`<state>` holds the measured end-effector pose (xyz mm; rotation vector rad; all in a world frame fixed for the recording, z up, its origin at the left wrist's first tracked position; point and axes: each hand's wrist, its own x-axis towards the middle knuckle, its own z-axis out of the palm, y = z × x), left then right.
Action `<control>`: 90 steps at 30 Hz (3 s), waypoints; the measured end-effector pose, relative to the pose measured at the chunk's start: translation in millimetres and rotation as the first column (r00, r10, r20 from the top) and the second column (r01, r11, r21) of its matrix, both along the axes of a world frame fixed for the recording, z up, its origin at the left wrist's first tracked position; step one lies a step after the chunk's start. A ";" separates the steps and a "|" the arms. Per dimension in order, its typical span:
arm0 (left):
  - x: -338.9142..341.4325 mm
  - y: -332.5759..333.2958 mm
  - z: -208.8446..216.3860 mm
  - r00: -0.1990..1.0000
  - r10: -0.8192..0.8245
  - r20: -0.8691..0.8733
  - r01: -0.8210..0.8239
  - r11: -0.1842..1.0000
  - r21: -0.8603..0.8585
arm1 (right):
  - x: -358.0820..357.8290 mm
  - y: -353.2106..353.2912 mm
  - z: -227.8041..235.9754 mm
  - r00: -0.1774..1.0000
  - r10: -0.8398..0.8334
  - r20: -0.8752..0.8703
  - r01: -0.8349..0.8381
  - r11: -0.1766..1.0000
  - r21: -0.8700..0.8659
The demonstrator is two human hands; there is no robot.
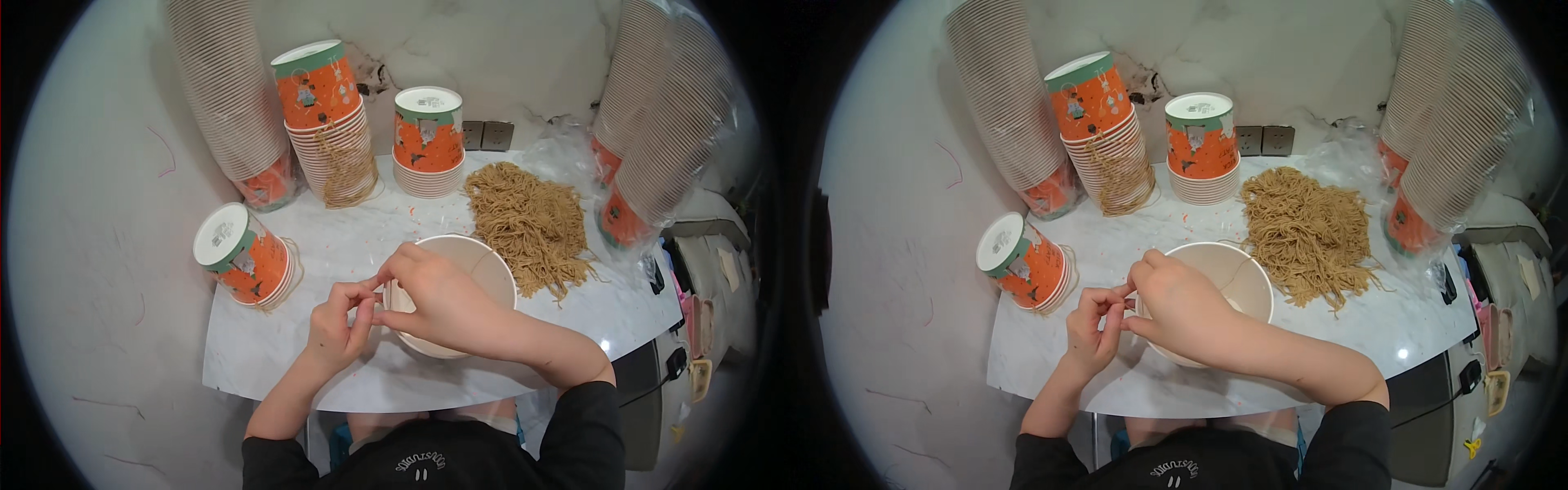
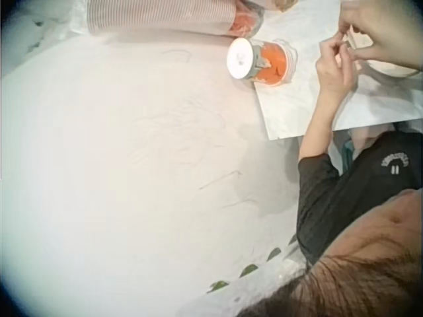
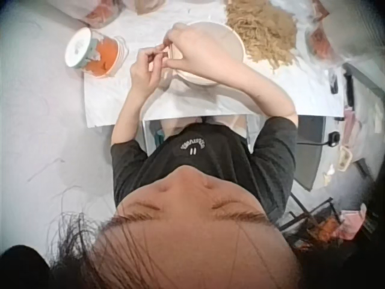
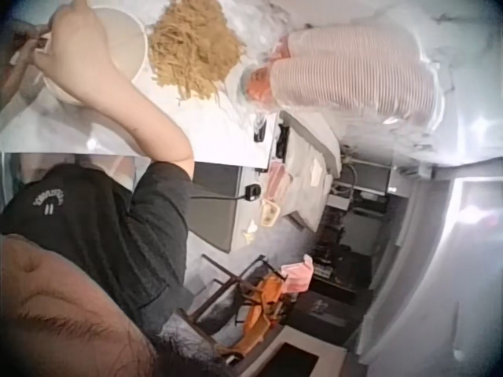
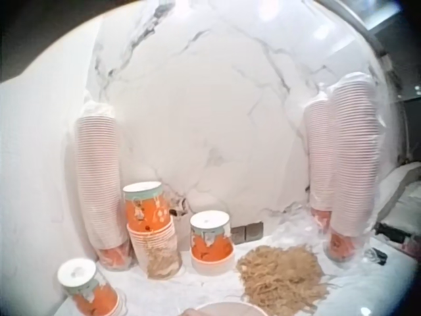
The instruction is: Bundling paper cups and containers using rubber bands at a workshop table.
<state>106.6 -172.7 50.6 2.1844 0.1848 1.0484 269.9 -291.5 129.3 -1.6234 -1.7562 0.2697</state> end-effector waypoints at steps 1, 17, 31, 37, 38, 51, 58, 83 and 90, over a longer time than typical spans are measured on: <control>-0.2 -1.5 2.9 1.000 -0.002 -0.028 0.000 0.999 -0.043 | -0.1 0.0 -2.2 1.000 -0.019 0.018 0.018 1.000 0.007; 3.4 26.3 44.4 0.873 -0.391 -0.293 0.092 0.721 -0.687 | 4.6 -7.2 -18.4 0.943 0.312 0.113 -0.324 0.940 0.110; 4.5 17.7 48.5 0.759 -0.637 -0.135 0.366 0.589 -0.720 | 15.4 -28.5 -6.7 0.905 0.337 0.262 -0.374 0.921 0.107; 7.8 20.4 42.7 0.778 -0.576 -0.252 0.396 0.761 -0.515 | 26.0 -28.1 -1.6 0.904 0.395 0.164 -0.420 0.891 0.169; 8.0 21.0 45.9 0.779 -0.575 -0.252 0.397 0.762 -0.513 | 28.4 -28.8 -0.5 0.904 0.401 0.149 -0.420 0.898 0.130; 50.0 7.5 84.2 0.935 -0.279 -0.219 0.201 0.926 -0.320 | 50.8 -46.2 24.9 0.940 0.210 -0.270 -0.246 0.963 -0.110; 59.1 28.3 83.6 0.854 -0.513 -0.088 0.512 0.858 -0.035 | 60.6 -37.8 8.7 0.598 0.039 -0.801 -0.312 0.931 -0.188; 33.9 19.2 101.2 0.794 -0.379 -0.474 0.361 0.923 -0.133 | 15.8 -41.8 21.0 0.968 0.009 -0.251 -0.054 0.983 -0.174; 29.0 17.2 96.6 0.862 -0.279 -0.423 0.242 0.960 -0.140 | 5.2 -51.8 16.2 0.999 -0.041 0.027 0.043 0.997 -0.064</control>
